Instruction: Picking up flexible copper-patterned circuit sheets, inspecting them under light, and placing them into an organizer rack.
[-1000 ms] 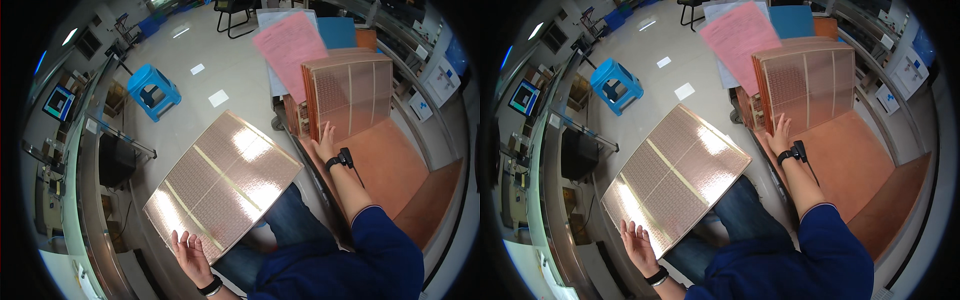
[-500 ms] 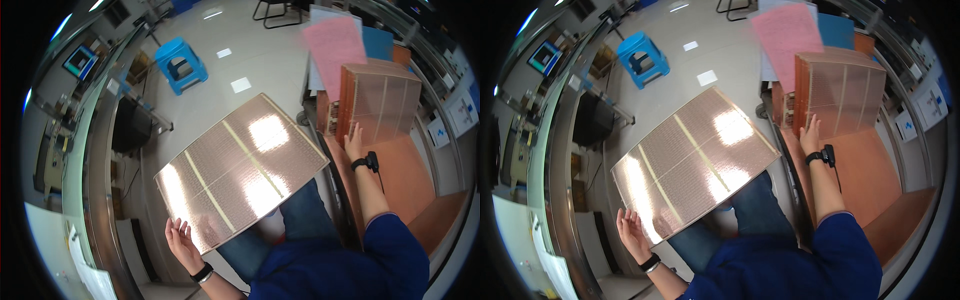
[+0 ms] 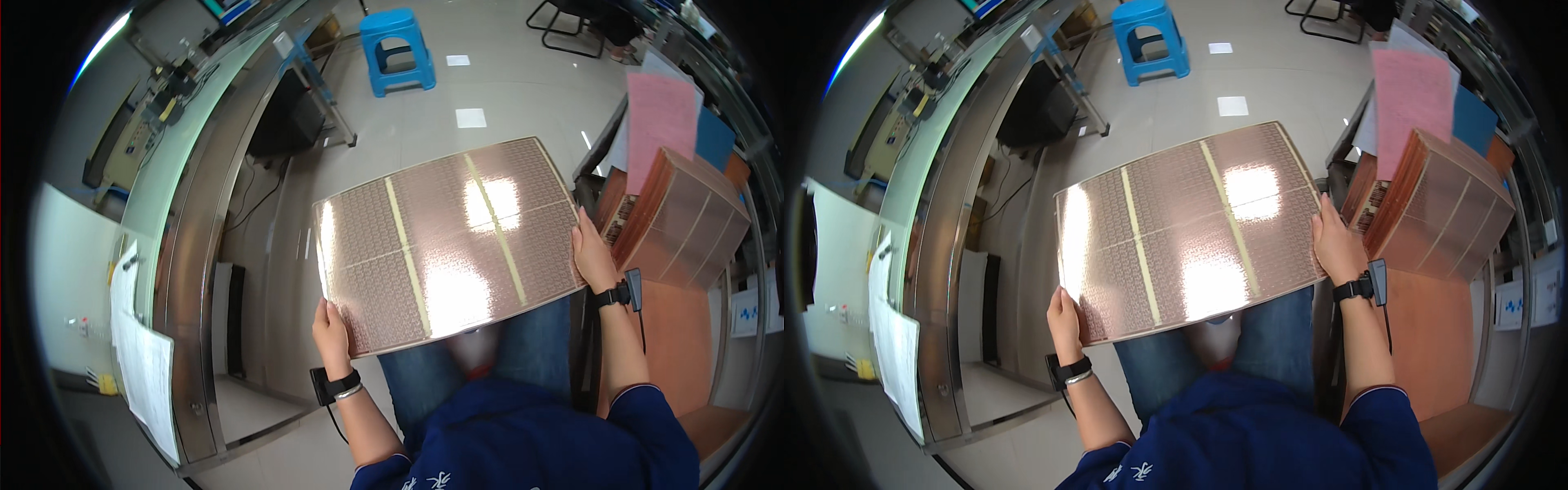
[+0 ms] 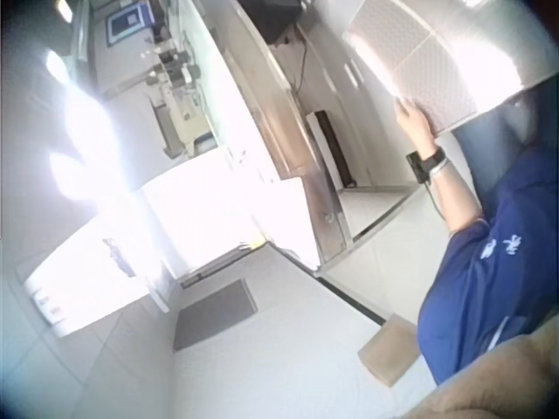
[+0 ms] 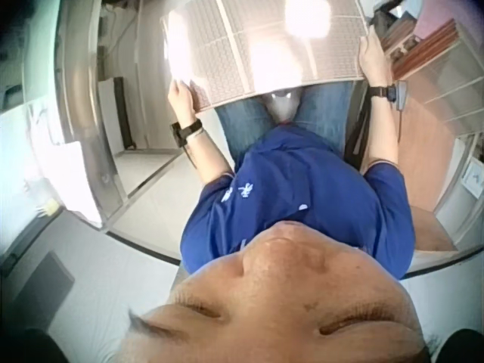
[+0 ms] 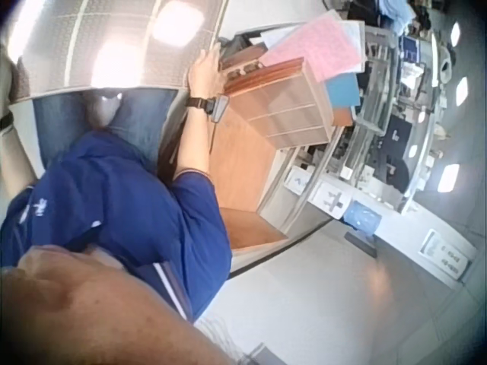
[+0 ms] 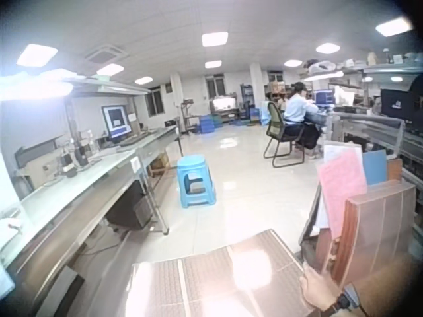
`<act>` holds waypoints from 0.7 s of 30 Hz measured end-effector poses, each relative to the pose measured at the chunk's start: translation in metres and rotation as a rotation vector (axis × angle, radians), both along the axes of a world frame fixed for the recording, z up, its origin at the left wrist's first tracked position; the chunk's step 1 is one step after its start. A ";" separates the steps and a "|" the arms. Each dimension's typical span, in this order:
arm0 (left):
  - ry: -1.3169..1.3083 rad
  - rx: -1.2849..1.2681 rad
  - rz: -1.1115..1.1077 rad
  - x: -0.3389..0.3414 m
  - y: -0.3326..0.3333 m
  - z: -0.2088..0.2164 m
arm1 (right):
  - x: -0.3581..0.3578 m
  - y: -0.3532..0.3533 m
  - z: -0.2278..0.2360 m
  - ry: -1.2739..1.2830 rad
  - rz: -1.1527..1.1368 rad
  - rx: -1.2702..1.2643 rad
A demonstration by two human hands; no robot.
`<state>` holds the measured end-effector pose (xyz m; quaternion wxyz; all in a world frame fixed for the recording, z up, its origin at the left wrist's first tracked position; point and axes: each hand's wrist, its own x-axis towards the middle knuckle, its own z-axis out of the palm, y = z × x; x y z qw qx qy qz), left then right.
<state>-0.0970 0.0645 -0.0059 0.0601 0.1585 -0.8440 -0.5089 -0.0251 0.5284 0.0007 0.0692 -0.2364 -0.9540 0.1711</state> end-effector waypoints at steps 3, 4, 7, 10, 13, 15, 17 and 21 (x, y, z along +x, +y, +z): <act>0.082 -0.093 0.003 0.000 0.002 0.008 | 0.000 0.008 -0.012 0.114 0.029 -0.011; 0.036 -0.085 0.016 -0.001 0.005 0.017 | 0.001 0.010 -0.013 0.107 0.043 -0.009; 0.129 -0.092 0.046 0.003 0.009 0.031 | -0.002 0.006 -0.012 0.138 0.033 -0.132; 0.224 0.339 0.084 0.007 0.015 0.048 | -0.001 0.021 -0.017 0.201 0.085 -0.319; 0.324 0.508 0.068 0.011 0.012 0.052 | 0.000 0.033 -0.016 0.316 0.098 -0.641; 0.314 0.532 0.017 0.012 0.012 0.059 | 0.004 0.037 -0.009 0.432 0.044 -1.089; 0.302 0.564 0.019 0.013 0.011 0.059 | 0.010 0.042 0.000 0.462 0.018 -1.178; 0.280 0.630 0.034 0.011 0.007 0.052 | 0.028 0.051 0.026 0.523 0.043 -1.318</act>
